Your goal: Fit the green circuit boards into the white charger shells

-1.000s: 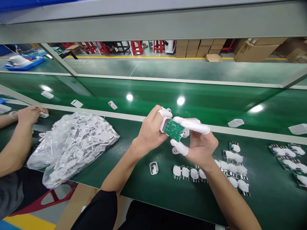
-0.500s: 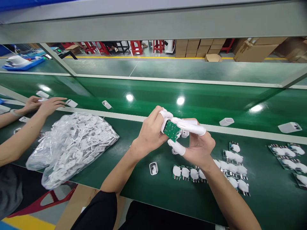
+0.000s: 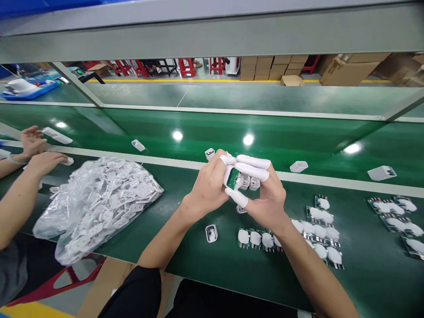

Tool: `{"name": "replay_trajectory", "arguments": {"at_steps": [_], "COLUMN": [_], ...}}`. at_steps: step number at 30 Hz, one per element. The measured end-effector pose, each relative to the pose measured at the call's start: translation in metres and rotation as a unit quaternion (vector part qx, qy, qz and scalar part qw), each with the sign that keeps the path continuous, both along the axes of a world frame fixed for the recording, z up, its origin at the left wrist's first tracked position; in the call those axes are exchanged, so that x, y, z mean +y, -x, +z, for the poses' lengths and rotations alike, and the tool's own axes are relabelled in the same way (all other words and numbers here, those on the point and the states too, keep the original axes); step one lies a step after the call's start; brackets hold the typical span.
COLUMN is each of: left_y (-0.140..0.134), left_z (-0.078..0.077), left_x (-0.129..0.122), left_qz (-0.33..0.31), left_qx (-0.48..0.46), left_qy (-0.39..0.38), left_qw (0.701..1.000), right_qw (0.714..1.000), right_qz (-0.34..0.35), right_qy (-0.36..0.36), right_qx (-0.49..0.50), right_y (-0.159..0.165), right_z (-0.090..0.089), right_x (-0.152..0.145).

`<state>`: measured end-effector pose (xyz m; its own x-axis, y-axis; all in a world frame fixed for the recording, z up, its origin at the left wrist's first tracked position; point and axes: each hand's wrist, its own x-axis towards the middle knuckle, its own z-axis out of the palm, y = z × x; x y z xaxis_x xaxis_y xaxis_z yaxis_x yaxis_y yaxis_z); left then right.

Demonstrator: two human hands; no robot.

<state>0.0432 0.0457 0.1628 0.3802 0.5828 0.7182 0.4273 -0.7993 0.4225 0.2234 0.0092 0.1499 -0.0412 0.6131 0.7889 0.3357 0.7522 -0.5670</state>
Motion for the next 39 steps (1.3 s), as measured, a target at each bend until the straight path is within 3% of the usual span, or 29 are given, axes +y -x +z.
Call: {"name": "replay_trajectory", "arguments": {"at_steps": [4, 7, 10, 13, 16, 20, 22, 29, 35, 39], "left_y": [-0.001, -0.001, 0.002, 0.007, 0.011, 0.005, 0.001, -0.008, -0.009, -0.008], "left_z": [0.002, 0.001, -0.001, -0.002, -0.002, -0.003, -0.001, 0.003, -0.003, -0.012], "left_x": [0.000, 0.000, -0.001, 0.000, 0.004, 0.013, 0.015, 0.025, 0.037, 0.047], "left_qz": [-0.005, -0.006, -0.020, -0.084, -0.192, -0.314, -0.333, -0.233, -0.172, -0.112], "left_qx": [-0.038, -0.048, -0.057, -0.057, -0.107, -0.253, -0.306, -0.475, -0.583, -0.625], "left_qy": [0.120, 0.156, 0.180, 0.257, 0.380, 0.528, 0.553, 0.590, 0.610, 0.601], "left_qw": [0.992, 0.987, 0.982, 0.961, 0.898, 0.748, 0.700, 0.610, 0.509, 0.485], "right_qw": [0.990, 0.973, 0.965, 0.967, 0.977, 0.988, 0.990, 0.996, 0.997, 0.997], "right_qz": [-0.055, -0.084, -0.093, -0.081, -0.055, -0.006, 0.002, -0.016, -0.034, -0.033], "right_qy": [-0.103, -0.160, -0.165, -0.152, -0.097, -0.010, 0.012, 0.048, 0.051, 0.051], "right_qx": [-0.074, -0.142, -0.182, -0.187, -0.181, -0.153, -0.139, -0.075, -0.050, -0.036], "right_y": [-0.008, -0.013, -0.013, -0.012, -0.016, -0.023, -0.026, -0.035, -0.041, -0.043], "right_z": [-0.001, -0.005, -0.009, -0.008, -0.003, 0.003, 0.003, 0.001, 0.002, 0.002], "right_x": [0.006, 0.011, 0.014, 0.013, 0.011, 0.010, 0.011, 0.015, 0.017, 0.019]}}
